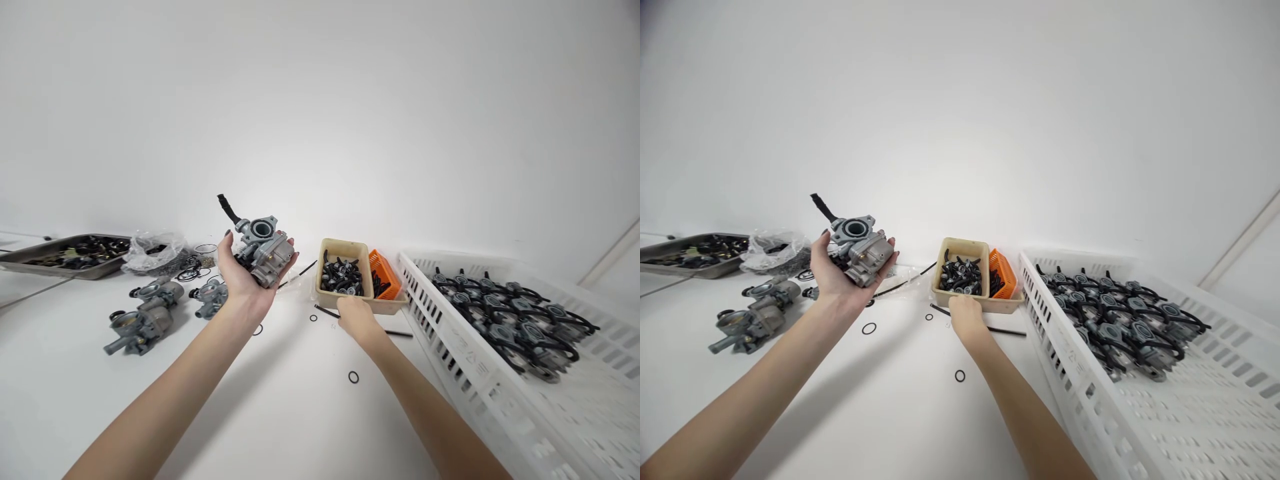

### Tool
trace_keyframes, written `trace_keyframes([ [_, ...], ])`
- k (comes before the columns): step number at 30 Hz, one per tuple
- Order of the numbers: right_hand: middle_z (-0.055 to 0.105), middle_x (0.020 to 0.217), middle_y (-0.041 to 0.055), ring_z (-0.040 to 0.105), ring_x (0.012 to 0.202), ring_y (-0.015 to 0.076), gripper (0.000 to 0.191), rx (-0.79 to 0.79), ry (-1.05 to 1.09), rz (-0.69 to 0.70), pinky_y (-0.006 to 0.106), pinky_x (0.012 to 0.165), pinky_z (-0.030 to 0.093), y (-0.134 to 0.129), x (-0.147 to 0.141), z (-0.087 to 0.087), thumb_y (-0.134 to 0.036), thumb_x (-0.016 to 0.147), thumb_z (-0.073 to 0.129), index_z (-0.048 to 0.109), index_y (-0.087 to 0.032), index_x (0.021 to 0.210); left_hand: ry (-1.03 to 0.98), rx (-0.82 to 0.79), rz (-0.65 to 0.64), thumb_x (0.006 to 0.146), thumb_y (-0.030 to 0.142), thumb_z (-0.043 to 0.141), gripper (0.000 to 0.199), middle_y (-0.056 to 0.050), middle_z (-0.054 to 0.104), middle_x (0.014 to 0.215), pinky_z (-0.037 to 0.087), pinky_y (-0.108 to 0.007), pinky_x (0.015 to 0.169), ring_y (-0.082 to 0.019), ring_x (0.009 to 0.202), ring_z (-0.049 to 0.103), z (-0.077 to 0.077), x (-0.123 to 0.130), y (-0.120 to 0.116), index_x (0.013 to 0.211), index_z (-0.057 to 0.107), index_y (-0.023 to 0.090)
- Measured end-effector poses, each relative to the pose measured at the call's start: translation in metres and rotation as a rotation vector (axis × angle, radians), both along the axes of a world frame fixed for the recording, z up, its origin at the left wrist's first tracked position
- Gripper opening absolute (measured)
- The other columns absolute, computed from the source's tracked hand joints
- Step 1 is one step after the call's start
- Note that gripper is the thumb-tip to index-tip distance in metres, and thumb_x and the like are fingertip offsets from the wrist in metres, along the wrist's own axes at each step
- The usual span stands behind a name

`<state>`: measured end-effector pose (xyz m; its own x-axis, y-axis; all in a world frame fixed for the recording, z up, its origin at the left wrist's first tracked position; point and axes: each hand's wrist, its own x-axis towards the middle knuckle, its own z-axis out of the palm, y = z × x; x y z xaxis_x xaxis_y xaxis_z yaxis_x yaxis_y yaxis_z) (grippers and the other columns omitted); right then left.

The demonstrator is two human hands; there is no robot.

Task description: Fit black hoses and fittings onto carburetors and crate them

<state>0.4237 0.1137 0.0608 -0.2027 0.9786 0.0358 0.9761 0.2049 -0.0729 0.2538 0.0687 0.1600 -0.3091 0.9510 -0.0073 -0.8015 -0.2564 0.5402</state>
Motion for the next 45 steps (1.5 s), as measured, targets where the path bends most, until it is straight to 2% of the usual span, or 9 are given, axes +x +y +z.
trace_keyframes([
  [5,0.071,0.094,0.0114,0.069,0.085,0.0253,0.028,0.172,0.156,0.020,0.033,0.070,0.049,-0.012,0.013,0.041,-0.019,0.089,0.048,0.056,-0.018,0.116,-0.004,0.020,0.018,0.086,0.049,0.042,0.043,-0.009,0.071,0.084,0.060,-0.039,0.067,-0.026,0.077,0.071,0.000,0.000,0.001,0.099,0.065,0.015],
  [10,0.069,0.092,0.0028,0.063,0.062,0.0148,0.030,0.618,0.912,0.150,0.030,0.062,0.049,-0.019,0.043,0.072,-0.029,0.089,0.049,0.057,-0.026,0.118,0.014,0.008,0.024,0.084,0.049,0.045,0.043,-0.010,0.072,0.085,0.060,-0.040,0.071,-0.027,0.081,0.071,-0.003,0.002,0.003,0.099,0.066,0.014],
  [13,0.070,0.102,0.0045,0.064,0.069,0.0135,0.029,0.776,1.312,0.234,0.028,0.065,0.051,-0.015,0.057,0.076,-0.031,0.089,0.048,0.063,-0.026,0.113,0.019,0.005,0.005,0.084,0.048,0.045,0.043,-0.010,0.072,0.084,0.059,-0.039,0.070,-0.027,0.080,0.071,-0.006,0.003,0.005,0.097,0.067,0.014],
  [17,0.068,0.118,0.0036,0.065,0.078,0.0119,0.037,0.745,1.678,0.256,0.025,0.069,0.050,-0.003,0.062,0.074,-0.029,0.081,0.063,0.061,-0.029,0.119,0.014,-0.004,-0.009,0.085,0.047,0.043,0.043,-0.010,0.072,0.082,0.059,-0.039,0.066,-0.027,0.076,0.071,-0.008,0.006,0.006,0.096,0.067,0.013],
  [19,0.071,0.108,0.0045,0.063,0.071,0.0102,0.034,0.672,1.776,0.224,0.025,0.066,0.049,0.000,0.057,0.072,-0.033,0.079,0.068,0.064,-0.025,0.111,0.020,-0.007,-0.022,0.086,0.045,0.044,0.041,-0.010,0.072,0.080,0.059,-0.040,0.065,-0.026,0.075,0.071,-0.009,0.008,0.005,0.095,0.066,0.013],
  [22,0.069,0.075,0.0011,0.058,0.061,0.0107,0.029,0.514,1.815,0.225,0.025,0.061,0.047,-0.001,0.042,0.069,-0.044,0.079,0.068,0.067,-0.019,0.094,0.044,-0.002,-0.034,0.085,0.044,0.045,0.040,-0.011,0.072,0.080,0.060,-0.040,0.066,-0.027,0.075,0.071,-0.011,0.010,0.004,0.095,0.066,0.012],
  [25,0.061,0.061,-0.0030,0.057,0.058,0.0113,0.030,0.357,1.813,0.292,0.025,0.057,0.047,-0.010,0.023,0.067,-0.048,0.077,0.069,0.064,-0.019,0.082,0.089,0.031,-0.036,0.084,0.043,0.045,0.040,-0.011,0.072,0.080,0.059,-0.039,0.064,-0.027,0.073,0.071,-0.012,0.011,0.003,0.095,0.066,0.011],
  [38,0.064,0.058,-0.0028,0.061,0.055,0.0112,0.028,0.237,1.729,0.408,0.024,0.056,0.050,-0.030,0.003,0.069,-0.046,0.079,0.068,0.058,-0.020,0.078,0.148,0.095,-0.009,0.079,0.043,0.051,0.033,-0.007,0.073,0.083,0.058,-0.032,0.069,-0.023,0.074,0.072,-0.015,0.016,0.004,0.086,0.066,0.014],
  [45,0.062,0.059,-0.0021,0.060,0.057,0.0125,0.028,0.203,1.537,0.424,0.025,0.057,0.051,-0.028,0.004,0.066,-0.046,0.081,0.063,0.058,-0.020,0.072,0.212,0.072,0.000,0.081,0.042,0.049,0.031,-0.006,0.071,0.080,0.051,-0.024,0.053,-0.018,0.062,0.068,-0.015,0.015,0.002,0.086,0.064,0.016],
])
